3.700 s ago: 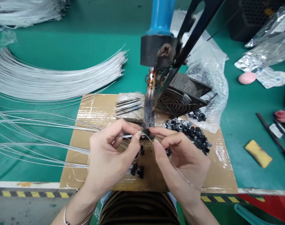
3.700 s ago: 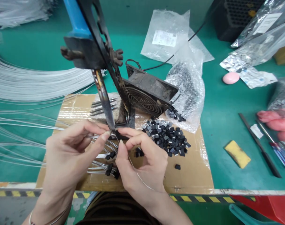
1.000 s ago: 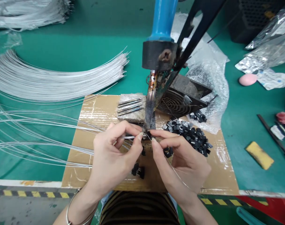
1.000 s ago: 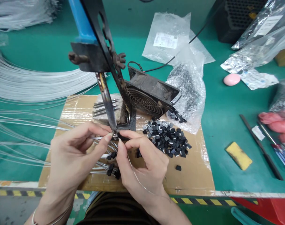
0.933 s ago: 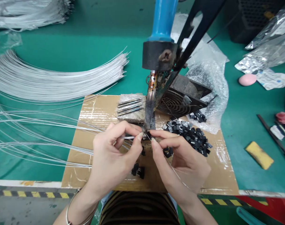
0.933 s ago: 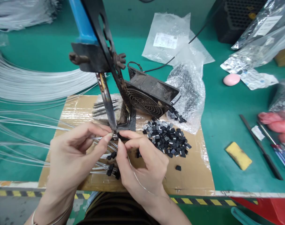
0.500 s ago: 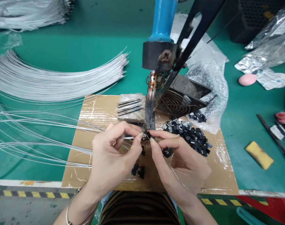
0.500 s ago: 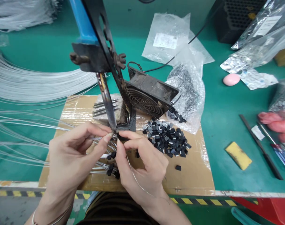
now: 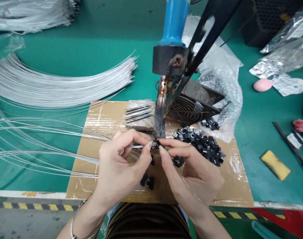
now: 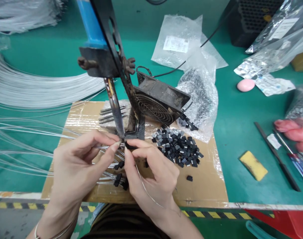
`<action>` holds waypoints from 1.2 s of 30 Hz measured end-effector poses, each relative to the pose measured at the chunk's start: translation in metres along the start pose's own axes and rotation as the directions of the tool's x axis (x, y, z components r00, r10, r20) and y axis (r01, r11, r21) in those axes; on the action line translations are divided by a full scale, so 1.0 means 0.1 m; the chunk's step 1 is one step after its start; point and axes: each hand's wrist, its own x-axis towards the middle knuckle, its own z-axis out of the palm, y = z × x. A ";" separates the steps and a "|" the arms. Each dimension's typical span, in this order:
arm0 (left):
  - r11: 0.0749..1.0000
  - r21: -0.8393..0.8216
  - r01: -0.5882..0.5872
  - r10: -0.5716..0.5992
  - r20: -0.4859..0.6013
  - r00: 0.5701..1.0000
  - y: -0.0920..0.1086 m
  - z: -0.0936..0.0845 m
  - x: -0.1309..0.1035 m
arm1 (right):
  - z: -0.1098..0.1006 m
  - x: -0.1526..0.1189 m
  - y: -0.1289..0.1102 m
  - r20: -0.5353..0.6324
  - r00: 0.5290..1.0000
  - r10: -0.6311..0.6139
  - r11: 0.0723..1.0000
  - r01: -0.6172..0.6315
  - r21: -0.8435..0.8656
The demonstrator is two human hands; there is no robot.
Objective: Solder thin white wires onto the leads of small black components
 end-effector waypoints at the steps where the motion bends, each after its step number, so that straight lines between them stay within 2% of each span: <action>1: 1.000 0.001 0.000 0.000 0.001 1.000 0.00 0.00 0.00 | 0.00 0.00 0.00 -0.002 1.000 0.002 1.000 -0.002 0.000; 17: 0.991 -0.094 0.095 -0.093 0.030 0.995 -0.02 0.02 0.05 | -0.01 0.01 0.01 0.010 0.999 0.041 0.999 -0.041 -0.011; 31: 0.999 -0.031 0.020 -0.020 0.012 1.000 -0.01 0.00 0.02 | 0.00 0.01 0.00 0.007 1.000 0.030 0.999 -0.030 0.014; 36: 0.999 -0.028 0.034 -0.033 0.013 0.999 -0.03 0.00 0.02 | 0.00 0.01 0.00 0.010 1.000 0.012 1.000 -0.013 0.020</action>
